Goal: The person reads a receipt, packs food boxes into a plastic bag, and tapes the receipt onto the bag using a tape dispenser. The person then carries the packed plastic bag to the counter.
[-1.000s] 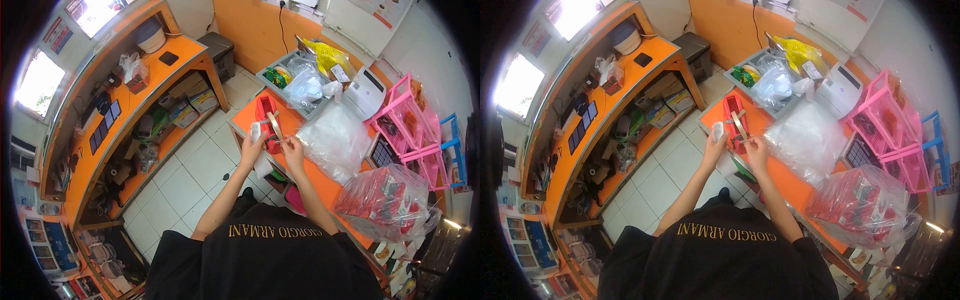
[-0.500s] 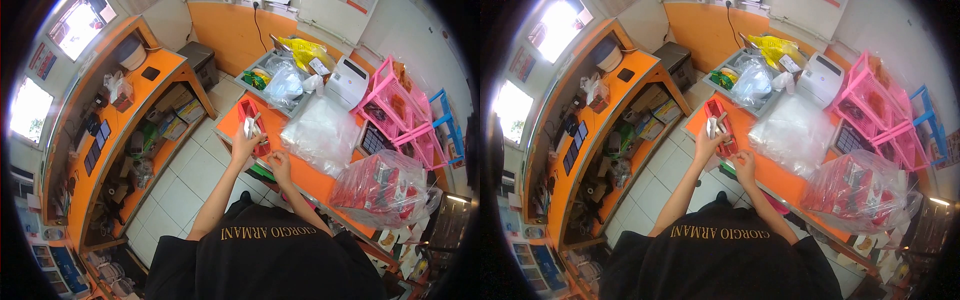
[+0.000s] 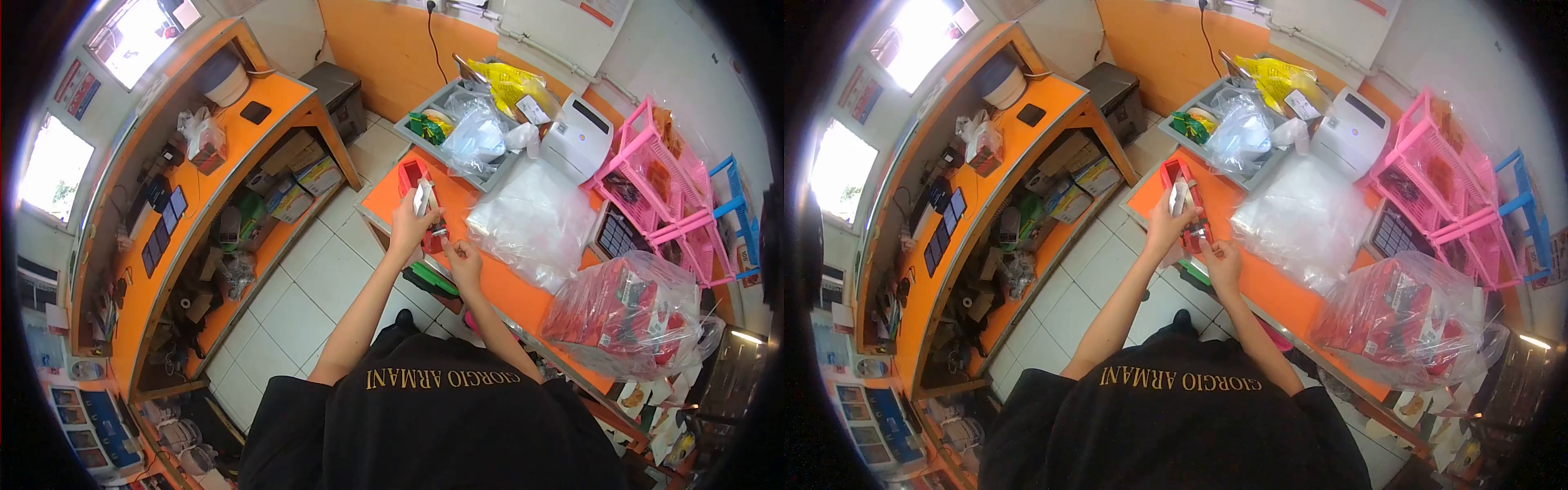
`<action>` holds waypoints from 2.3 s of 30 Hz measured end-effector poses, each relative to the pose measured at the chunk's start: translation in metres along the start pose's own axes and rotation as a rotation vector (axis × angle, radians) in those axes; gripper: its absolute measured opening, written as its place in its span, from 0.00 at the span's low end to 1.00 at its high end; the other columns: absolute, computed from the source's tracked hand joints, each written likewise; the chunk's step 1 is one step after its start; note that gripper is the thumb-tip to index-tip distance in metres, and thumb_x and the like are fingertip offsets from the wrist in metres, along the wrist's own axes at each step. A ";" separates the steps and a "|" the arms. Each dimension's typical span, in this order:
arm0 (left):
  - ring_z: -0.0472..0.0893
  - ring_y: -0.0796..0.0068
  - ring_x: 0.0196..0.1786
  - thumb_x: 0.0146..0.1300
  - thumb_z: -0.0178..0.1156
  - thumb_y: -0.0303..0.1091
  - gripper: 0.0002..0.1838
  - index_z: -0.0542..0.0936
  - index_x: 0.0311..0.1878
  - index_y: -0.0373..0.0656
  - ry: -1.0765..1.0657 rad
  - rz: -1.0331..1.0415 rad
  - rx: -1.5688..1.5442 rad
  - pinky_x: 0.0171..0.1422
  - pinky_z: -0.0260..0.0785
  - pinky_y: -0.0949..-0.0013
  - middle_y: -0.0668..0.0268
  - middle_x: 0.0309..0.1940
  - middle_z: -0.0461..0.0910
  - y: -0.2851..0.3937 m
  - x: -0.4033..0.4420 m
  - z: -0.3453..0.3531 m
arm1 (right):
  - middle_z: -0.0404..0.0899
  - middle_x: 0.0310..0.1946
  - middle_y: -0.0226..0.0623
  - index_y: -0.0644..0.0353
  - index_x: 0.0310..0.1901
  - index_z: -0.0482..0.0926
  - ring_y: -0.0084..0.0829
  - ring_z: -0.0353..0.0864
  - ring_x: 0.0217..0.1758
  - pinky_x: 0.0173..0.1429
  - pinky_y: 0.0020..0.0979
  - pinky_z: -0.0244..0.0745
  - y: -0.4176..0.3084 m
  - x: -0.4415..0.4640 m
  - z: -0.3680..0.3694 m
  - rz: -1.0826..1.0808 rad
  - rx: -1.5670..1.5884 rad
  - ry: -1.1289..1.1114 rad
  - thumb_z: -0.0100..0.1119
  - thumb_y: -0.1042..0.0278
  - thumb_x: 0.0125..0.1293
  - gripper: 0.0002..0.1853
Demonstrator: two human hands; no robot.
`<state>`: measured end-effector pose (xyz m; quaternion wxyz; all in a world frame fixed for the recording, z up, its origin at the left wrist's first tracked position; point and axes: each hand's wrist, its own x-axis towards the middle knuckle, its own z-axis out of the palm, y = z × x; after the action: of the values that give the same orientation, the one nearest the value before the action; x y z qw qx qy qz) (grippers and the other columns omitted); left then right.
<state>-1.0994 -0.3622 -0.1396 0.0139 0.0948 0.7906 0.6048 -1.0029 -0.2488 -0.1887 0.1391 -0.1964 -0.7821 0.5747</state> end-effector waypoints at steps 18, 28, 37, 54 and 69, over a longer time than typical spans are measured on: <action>0.79 0.79 0.29 0.50 0.70 0.32 0.21 0.73 0.45 0.37 -0.014 -0.070 -0.052 0.33 0.70 0.71 0.64 0.26 0.79 0.005 -0.004 -0.004 | 0.73 0.14 0.28 0.63 0.18 0.75 0.17 0.66 0.19 0.26 0.26 0.61 0.010 0.021 0.005 0.022 -0.095 -0.083 0.63 0.62 0.58 0.17; 0.75 0.78 0.26 0.49 0.71 0.36 0.21 0.73 0.41 0.37 0.003 -0.016 -0.098 0.31 0.68 0.71 0.66 0.23 0.76 -0.009 -0.002 0.003 | 0.74 0.13 0.33 0.63 0.18 0.77 0.23 0.70 0.17 0.26 0.30 0.63 0.011 0.027 0.004 0.027 -0.083 -0.095 0.64 0.61 0.55 0.16; 0.75 0.77 0.26 0.48 0.71 0.37 0.23 0.73 0.43 0.37 -0.004 -0.022 -0.045 0.32 0.68 0.69 0.64 0.22 0.76 -0.001 -0.005 0.002 | 0.76 0.17 0.29 0.61 0.17 0.76 0.20 0.70 0.21 0.28 0.26 0.63 0.007 0.031 -0.008 0.263 0.131 -0.285 0.66 0.57 0.56 0.18; 0.82 0.76 0.30 0.51 0.69 0.31 0.20 0.72 0.45 0.35 -0.050 -0.055 -0.119 0.33 0.73 0.71 0.63 0.25 0.80 0.013 -0.003 -0.001 | 0.66 0.10 0.28 0.64 0.17 0.74 0.18 0.62 0.16 0.23 0.28 0.55 0.017 0.019 0.001 0.022 0.019 -0.059 0.64 0.59 0.58 0.19; 0.76 0.73 0.25 0.49 0.70 0.34 0.20 0.69 0.38 0.37 0.002 0.013 0.002 0.31 0.69 0.67 0.61 0.23 0.76 0.009 -0.007 0.008 | 0.73 0.13 0.42 0.65 0.18 0.75 0.36 0.72 0.16 0.25 0.37 0.64 -0.009 0.014 -0.002 0.023 -0.240 0.065 0.62 0.58 0.55 0.18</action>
<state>-1.0906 -0.3536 -0.1337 0.0093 0.0995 0.7907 0.6041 -1.0157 -0.2430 -0.1792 0.1333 -0.2394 -0.8379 0.4721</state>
